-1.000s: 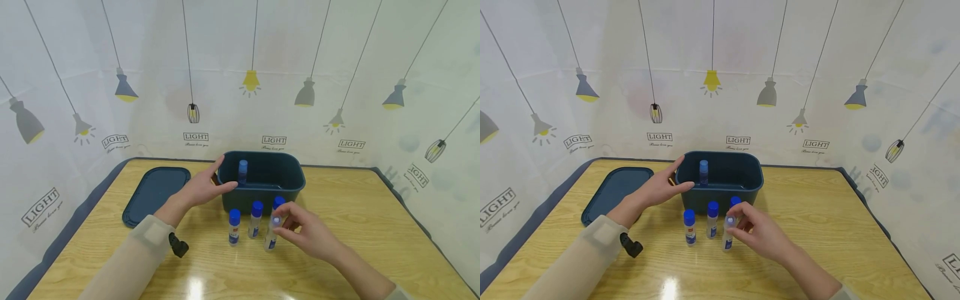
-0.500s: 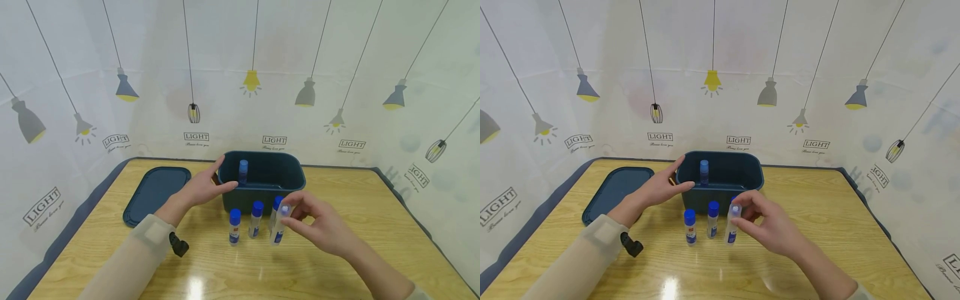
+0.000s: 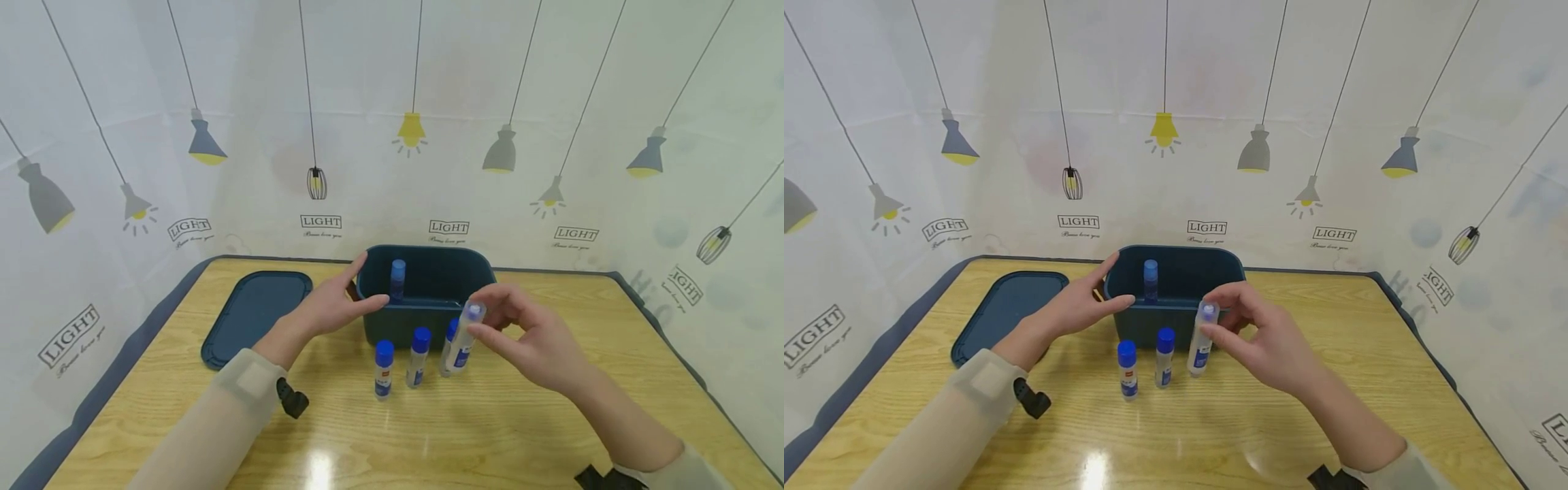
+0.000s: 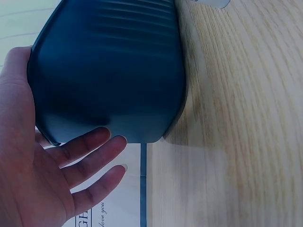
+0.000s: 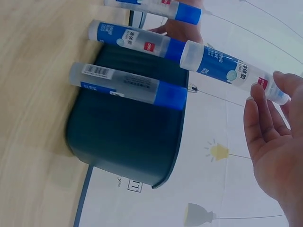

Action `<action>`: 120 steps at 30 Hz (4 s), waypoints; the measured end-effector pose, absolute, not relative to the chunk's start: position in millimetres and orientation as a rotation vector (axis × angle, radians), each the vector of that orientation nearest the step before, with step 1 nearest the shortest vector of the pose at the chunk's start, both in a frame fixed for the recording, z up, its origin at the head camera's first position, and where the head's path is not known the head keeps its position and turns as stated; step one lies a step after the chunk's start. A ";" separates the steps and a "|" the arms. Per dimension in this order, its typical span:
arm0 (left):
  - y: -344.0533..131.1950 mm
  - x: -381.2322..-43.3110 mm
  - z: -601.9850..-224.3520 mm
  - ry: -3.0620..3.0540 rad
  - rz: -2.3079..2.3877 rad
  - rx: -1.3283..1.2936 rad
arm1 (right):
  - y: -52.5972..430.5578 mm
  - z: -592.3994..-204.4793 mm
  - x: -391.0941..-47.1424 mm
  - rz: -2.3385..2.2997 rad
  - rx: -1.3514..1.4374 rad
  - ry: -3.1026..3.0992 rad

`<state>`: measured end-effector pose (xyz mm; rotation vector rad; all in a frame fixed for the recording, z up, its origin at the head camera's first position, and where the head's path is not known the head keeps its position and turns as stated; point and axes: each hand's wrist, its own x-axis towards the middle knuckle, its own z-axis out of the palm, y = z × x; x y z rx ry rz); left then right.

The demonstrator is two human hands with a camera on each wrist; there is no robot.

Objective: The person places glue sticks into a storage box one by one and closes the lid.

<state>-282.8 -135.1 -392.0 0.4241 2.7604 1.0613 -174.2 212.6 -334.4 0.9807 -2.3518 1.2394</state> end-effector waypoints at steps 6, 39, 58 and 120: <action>-135.2 -283.7 -392.6 2.770 1.059 0.432 | 211.1 -321.9 -192.7 1.260 0.943 -2.267; -135.1 -283.9 -394.6 2.769 1.060 0.442 | 176.4 -348.7 -302.1 1.183 0.507 -2.574; -136.0 -287.0 -398.4 2.772 1.064 0.424 | 158.1 -354.3 -327.7 1.012 0.531 -2.869; -134.4 -281.3 -394.7 2.769 1.050 0.420 | 188.1 -339.7 -294.6 0.972 0.753 -2.884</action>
